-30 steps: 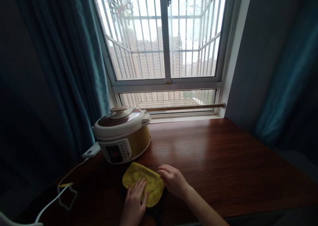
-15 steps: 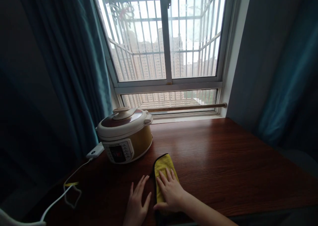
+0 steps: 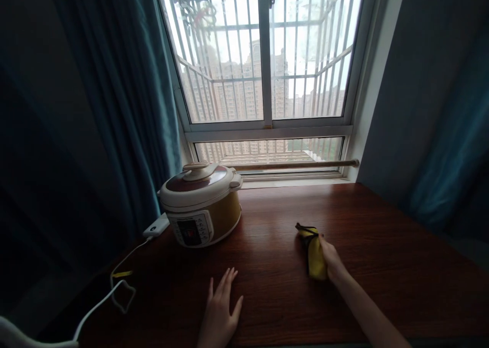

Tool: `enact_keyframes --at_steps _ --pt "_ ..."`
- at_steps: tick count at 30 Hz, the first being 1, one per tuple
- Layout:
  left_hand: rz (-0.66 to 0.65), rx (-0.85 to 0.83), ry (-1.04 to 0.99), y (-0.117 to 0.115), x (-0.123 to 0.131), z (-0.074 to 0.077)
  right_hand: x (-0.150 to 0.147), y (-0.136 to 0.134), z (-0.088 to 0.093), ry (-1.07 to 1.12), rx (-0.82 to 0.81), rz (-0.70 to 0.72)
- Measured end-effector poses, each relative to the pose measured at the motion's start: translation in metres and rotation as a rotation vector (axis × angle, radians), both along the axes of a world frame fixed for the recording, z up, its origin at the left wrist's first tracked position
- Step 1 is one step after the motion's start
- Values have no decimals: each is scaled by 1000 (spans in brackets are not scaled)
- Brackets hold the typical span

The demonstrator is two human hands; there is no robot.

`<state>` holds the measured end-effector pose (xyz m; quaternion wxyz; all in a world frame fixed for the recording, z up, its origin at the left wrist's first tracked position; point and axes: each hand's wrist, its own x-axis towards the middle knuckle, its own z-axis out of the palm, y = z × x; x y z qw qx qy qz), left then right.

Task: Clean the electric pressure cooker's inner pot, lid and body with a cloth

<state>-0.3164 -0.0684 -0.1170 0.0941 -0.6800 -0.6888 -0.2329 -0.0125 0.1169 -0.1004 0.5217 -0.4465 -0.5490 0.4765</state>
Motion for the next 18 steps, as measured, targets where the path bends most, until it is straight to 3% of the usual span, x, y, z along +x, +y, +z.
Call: enact_keyframes --at_steps 3,5,8,10,14,18 --pt "-3 -6 -6 0 0 0 -14 33 41 320 -128 143" --pt "-1 -11 -13 0 0 0 -40 53 78 454 -116 195" --pt "-2 -22 -22 0 -2 0 -104 75 133 342 -59 246" --pt "-7 -25 -19 0 -2 -1 -158 85 161 297 -45 259" --pt "-11 -16 3 1 -5 -5 -257 90 183 157 -33 239" --pt "-36 0 47 1 -9 -12 -303 86 181 -5 -1 125"
